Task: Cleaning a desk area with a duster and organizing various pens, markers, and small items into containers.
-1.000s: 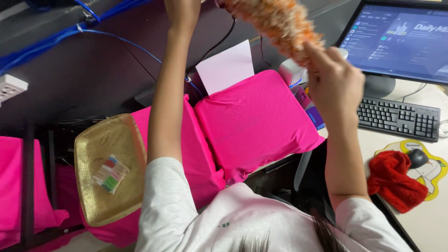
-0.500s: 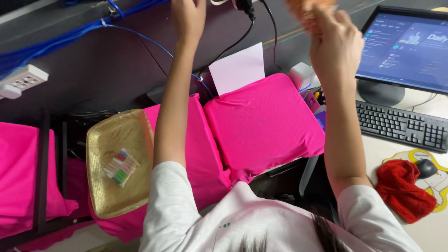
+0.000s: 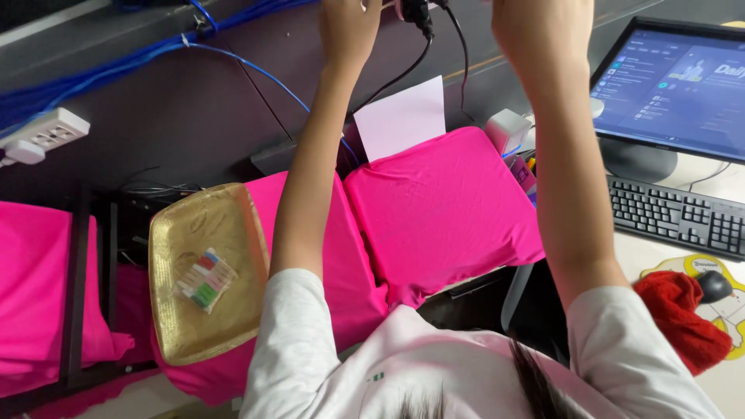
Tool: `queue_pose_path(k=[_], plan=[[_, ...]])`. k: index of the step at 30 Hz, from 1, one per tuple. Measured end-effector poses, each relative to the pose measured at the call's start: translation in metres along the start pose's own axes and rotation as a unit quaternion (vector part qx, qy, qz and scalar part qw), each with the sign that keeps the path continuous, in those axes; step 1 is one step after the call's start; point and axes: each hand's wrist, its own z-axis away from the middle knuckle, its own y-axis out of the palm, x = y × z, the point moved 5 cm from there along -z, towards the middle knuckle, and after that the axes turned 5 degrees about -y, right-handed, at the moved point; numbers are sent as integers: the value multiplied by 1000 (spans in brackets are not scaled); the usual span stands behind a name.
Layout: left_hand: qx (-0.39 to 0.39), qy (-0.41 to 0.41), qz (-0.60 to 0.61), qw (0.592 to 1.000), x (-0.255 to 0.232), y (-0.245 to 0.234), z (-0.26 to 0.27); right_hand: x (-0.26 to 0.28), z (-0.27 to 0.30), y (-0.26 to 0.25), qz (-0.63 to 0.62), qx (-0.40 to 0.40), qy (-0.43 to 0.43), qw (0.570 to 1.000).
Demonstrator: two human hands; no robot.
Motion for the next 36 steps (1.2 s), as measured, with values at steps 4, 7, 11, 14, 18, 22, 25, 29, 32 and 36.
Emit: queue_pose_path(k=[4, 7, 11, 14, 18, 22, 25, 29, 32, 36], plan=[[-8, -10, 3, 1000, -9, -20, -3, 35, 18, -39, 81, 32, 0, 996], [-73, 34, 17, 997, -2, -41, -1, 27, 55, -38, 59, 72, 22, 995], [-31, -117, 5, 993, 36, -43, 7, -27, 100, 13, 4, 20, 106, 994], [-55, -54, 57, 995, 36, -42, 1, -17, 141, 67, -104, 61, 76, 990], [-82, -1, 63, 995, 34, -43, 7, -37, 164, 92, -180, -34, 93, 979], [-25, -26, 53, 998, 27, -47, 12, -46, 178, 98, -201, -3, 185, 962], [-1, -22, 78, 997, 18, -38, 10, -69, 192, 105, -191, 10, 166, 967], [81, -37, -17, 996, 20, -20, 26, -78, 205, 92, -191, -42, 205, 959], [34, 105, -7, 994, -29, -30, 24, -87, 217, 72, -153, 20, 143, 978], [149, 16, 68, 986, -28, -9, 33, -79, 212, 36, -90, 6, 182, 979]])
